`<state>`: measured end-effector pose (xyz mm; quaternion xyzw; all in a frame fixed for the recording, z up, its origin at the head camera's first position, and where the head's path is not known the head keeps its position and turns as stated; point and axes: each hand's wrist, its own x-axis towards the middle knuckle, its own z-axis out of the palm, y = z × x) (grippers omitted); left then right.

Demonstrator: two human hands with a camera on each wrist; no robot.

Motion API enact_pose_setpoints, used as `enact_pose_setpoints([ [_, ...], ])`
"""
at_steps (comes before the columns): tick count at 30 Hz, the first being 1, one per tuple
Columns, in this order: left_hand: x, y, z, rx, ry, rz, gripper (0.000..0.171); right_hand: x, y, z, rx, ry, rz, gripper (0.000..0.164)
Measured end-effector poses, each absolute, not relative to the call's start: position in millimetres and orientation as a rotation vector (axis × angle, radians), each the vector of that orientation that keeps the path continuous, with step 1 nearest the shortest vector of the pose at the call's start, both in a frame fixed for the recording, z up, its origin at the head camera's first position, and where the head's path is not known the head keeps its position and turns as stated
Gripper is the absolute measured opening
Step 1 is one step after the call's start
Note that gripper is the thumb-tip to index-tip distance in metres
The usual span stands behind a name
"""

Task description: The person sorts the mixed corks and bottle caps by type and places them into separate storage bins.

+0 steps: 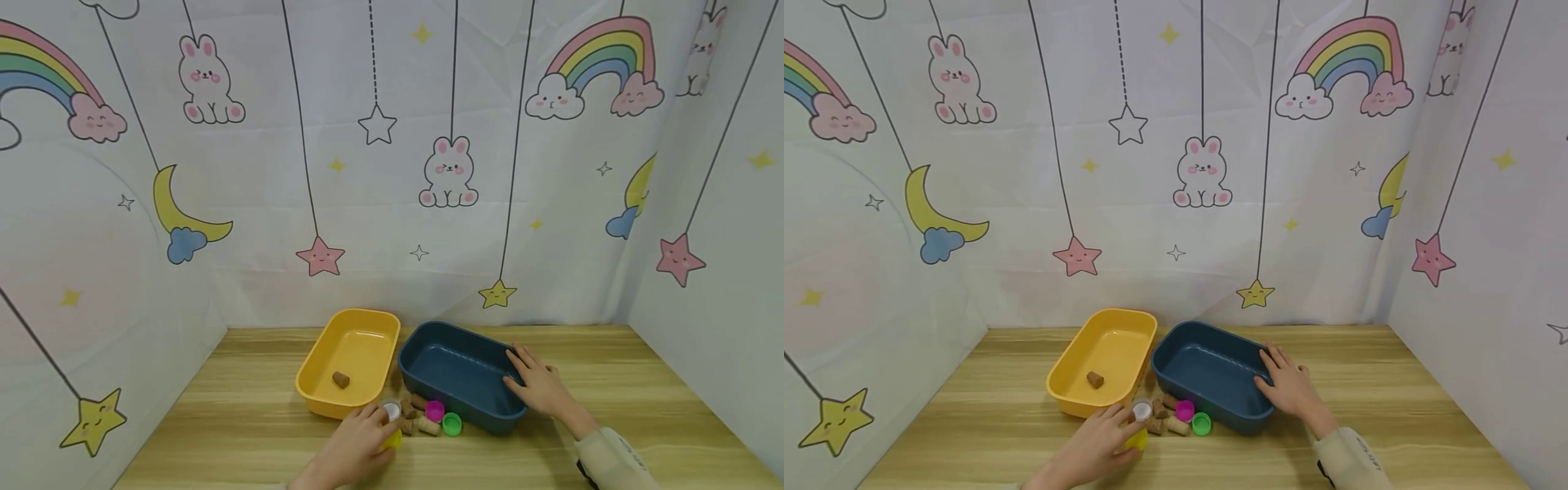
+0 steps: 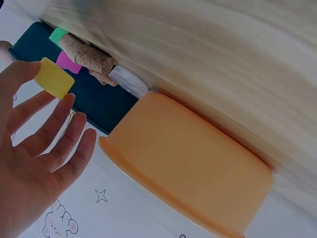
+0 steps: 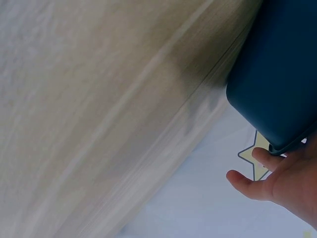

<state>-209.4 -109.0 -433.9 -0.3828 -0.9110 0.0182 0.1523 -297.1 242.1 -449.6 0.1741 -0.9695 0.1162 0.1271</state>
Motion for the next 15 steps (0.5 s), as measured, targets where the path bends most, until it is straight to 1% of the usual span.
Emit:
enact_pose_setpoints([
  [7,-211.3,-102.5,-430.5,-1.067,-2.596,0.001,0.024,-296.8,242.4,-449.7,0.503,-2.824,0.345,0.055],
  [12,-214.8,-97.3,-427.0,-1.050,-2.582,-0.053,0.026,-297.0,242.4,-450.0,0.505,-2.820,0.345,0.055],
  [15,-218.0,-93.7,-424.9,-1.044,-2.566,-0.082,0.024,-297.6,242.3,-450.7,0.503,-2.819,0.342,0.055],
])
